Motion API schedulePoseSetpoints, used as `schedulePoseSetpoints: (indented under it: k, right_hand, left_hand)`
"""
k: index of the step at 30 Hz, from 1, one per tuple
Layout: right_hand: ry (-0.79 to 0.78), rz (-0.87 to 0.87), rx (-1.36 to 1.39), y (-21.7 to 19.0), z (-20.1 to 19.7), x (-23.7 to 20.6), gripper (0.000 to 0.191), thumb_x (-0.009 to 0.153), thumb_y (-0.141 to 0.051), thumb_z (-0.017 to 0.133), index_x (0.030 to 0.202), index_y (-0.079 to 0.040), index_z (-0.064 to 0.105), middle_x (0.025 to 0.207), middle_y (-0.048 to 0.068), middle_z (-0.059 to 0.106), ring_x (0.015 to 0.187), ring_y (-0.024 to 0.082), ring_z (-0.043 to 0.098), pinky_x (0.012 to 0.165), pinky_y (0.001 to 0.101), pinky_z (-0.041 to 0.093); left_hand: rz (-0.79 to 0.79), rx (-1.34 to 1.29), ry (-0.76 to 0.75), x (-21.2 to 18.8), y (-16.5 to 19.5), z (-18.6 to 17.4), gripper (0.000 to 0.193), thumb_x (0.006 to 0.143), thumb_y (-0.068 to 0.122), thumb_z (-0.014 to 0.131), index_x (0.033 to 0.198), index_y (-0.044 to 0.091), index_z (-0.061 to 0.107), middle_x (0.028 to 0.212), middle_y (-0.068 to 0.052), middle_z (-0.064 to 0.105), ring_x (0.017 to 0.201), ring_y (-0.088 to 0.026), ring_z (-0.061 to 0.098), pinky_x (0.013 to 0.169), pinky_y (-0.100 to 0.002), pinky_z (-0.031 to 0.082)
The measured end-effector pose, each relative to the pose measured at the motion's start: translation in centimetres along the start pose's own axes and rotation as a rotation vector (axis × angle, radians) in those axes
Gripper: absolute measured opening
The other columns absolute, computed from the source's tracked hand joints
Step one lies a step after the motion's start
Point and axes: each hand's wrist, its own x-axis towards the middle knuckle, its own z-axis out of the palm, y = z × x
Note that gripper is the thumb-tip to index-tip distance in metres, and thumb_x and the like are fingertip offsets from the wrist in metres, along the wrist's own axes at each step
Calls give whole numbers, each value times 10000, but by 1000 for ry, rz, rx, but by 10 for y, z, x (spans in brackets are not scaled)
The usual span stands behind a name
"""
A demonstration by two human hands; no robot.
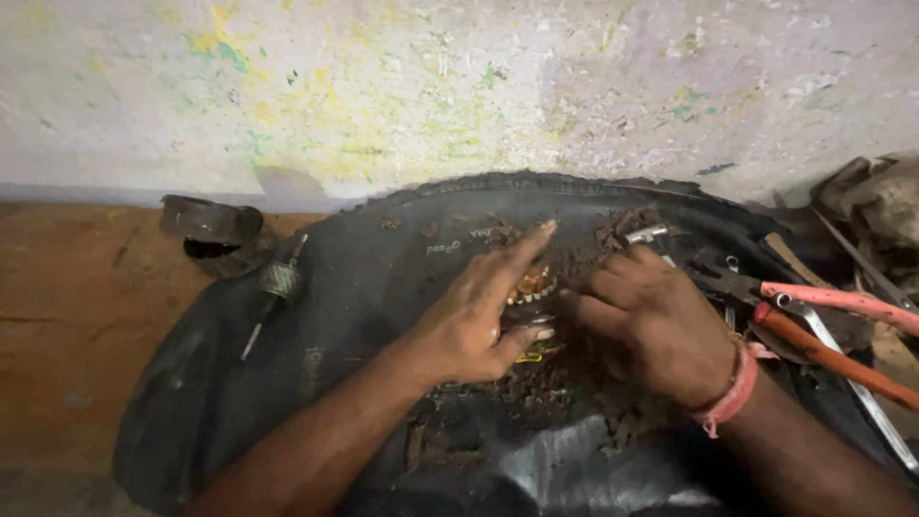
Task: The person uses a small metal scraper to remove debris and residue from the surface of a cylindrical electrical component with copper windings. The person repeatedly scrapes and wipes the component, rotating it to access different areas, and discards debris onto the work surface.
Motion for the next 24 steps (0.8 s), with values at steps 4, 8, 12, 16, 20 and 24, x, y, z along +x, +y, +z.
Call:
schedulePoseSetpoints:
  k: [4, 8, 12, 16, 20, 24]
  right_hand:
    - [6, -81, 23, -5, 10, 0, 195, 674, -181, 721, 817, -86, 628, 787, 75, 553, 781, 275, 530, 732, 423, 416]
    - [42, -79, 27, -2, 7, -1, 267, 666, -186, 715, 901, -65, 677, 792, 65, 562, 771, 264, 538, 702, 413, 406]
    - [85, -71, 48, -1, -2, 3, 285, 663, -190, 700, 911, -53, 672, 823, 75, 575, 784, 276, 543, 697, 412, 399]
    - [51, -92, 17, -8, 8, 8, 177, 708, -169, 708, 849, -77, 653, 781, 70, 558, 767, 270, 540, 710, 427, 417]
    - [23, -55, 37, 1, 5, 0, 272, 673, -181, 703, 915, -57, 695, 767, 77, 561, 763, 280, 543, 690, 428, 411]
    - [104, -81, 63, 7, 6, -6, 247, 768, -157, 704, 996, -63, 705, 865, 57, 601, 819, 242, 555, 738, 407, 414]
  left_hand:
    - [9, 37, -27, 2, 0, 0, 1053, 800, 64, 721, 1654, 102, 108, 1688, -169, 306, 1491, -381, 435, 1209, -506, 332]
    - [-10, -13, 2, 1, 0, 1, 1050, 850, 86, 767, 1656, 91, 94, 1710, -189, 262, 1495, -392, 412, 1221, -517, 318]
    - [45, 24, 32, 0, -1, 2, 1056, 864, 99, 805, 1653, 95, 102, 1705, -194, 257, 1518, -403, 384, 1258, -529, 324]
    - [0, 17, -22, -1, -3, 1, 1053, 791, 59, 717, 1661, 96, 126, 1708, -160, 306, 1489, -363, 437, 1255, -496, 375]
    - [-11, -27, 2, -1, -3, 1, 1054, 862, 126, 806, 1662, 90, 121, 1719, -170, 269, 1511, -373, 416, 1236, -502, 334]
    - [88, 15, 37, 0, -3, 2, 1058, 872, 115, 806, 1661, 74, 102, 1727, -174, 232, 1547, -382, 378, 1287, -510, 335]
